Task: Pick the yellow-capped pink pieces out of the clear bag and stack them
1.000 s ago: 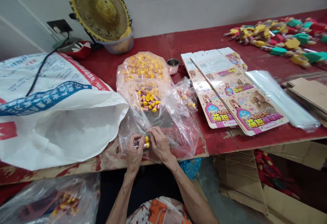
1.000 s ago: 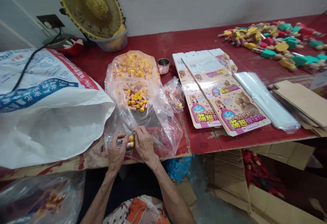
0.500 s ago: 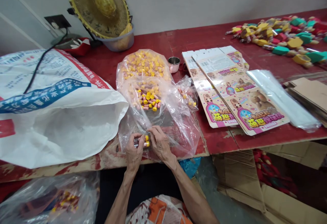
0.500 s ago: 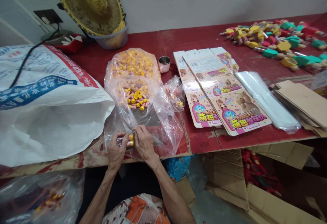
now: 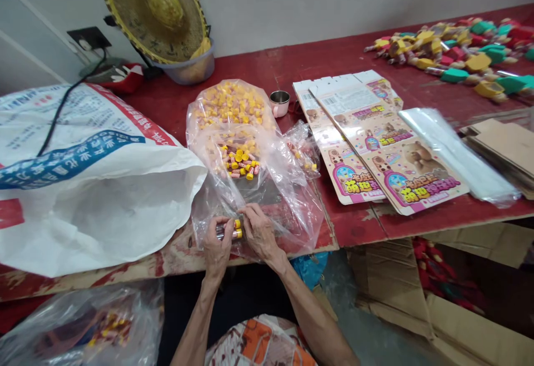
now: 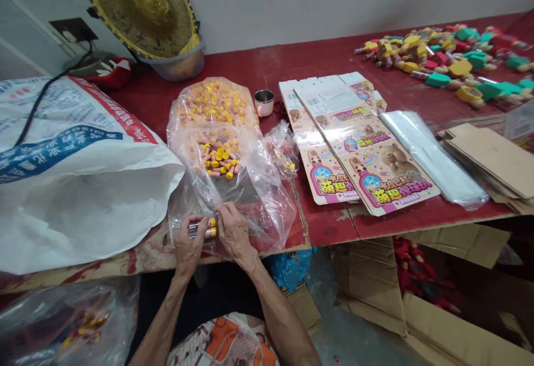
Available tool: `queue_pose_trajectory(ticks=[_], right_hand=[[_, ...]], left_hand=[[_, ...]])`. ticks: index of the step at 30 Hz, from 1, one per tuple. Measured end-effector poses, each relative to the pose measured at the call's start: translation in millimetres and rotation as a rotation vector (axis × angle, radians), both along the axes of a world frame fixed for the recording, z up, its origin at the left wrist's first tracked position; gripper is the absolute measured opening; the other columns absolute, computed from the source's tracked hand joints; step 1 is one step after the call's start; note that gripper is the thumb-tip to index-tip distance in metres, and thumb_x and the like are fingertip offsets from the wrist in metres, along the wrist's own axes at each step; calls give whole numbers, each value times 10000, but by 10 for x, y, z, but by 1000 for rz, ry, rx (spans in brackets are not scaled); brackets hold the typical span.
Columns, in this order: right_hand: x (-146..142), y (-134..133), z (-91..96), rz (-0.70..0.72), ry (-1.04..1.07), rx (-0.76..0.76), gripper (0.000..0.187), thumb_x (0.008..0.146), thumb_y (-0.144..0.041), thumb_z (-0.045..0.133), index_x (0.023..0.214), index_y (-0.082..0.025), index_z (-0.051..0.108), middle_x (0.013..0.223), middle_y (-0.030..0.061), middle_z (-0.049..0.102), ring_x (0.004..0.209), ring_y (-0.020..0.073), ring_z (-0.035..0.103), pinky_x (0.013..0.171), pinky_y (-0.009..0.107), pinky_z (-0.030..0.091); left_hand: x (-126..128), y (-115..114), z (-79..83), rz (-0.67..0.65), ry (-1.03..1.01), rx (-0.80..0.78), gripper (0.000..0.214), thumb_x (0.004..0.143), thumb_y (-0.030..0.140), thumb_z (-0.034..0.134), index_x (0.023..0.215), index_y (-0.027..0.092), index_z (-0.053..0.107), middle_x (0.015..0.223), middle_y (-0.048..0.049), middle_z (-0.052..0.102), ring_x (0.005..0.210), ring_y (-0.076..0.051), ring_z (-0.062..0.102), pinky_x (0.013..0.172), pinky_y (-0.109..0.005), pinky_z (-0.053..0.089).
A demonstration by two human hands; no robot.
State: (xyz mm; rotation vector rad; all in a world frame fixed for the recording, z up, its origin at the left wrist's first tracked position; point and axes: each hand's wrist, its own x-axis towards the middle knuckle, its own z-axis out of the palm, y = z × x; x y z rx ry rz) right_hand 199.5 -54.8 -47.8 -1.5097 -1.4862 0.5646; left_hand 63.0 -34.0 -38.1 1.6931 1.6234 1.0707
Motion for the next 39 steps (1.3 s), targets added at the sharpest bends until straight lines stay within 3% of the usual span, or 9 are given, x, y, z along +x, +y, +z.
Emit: queue_pose_trajectory(ticks=[39], right_hand=[[-6,23,-36,5,-56,-1,267,1037,-122,415,1103,-205,660,1128,72,652,994,182,658,840,269,532]], left_hand=[[40,-8,23,-10,-1,67,359,910,571,616,879,214,636,825,-18,690,738,-169,673,682,-279,575]])
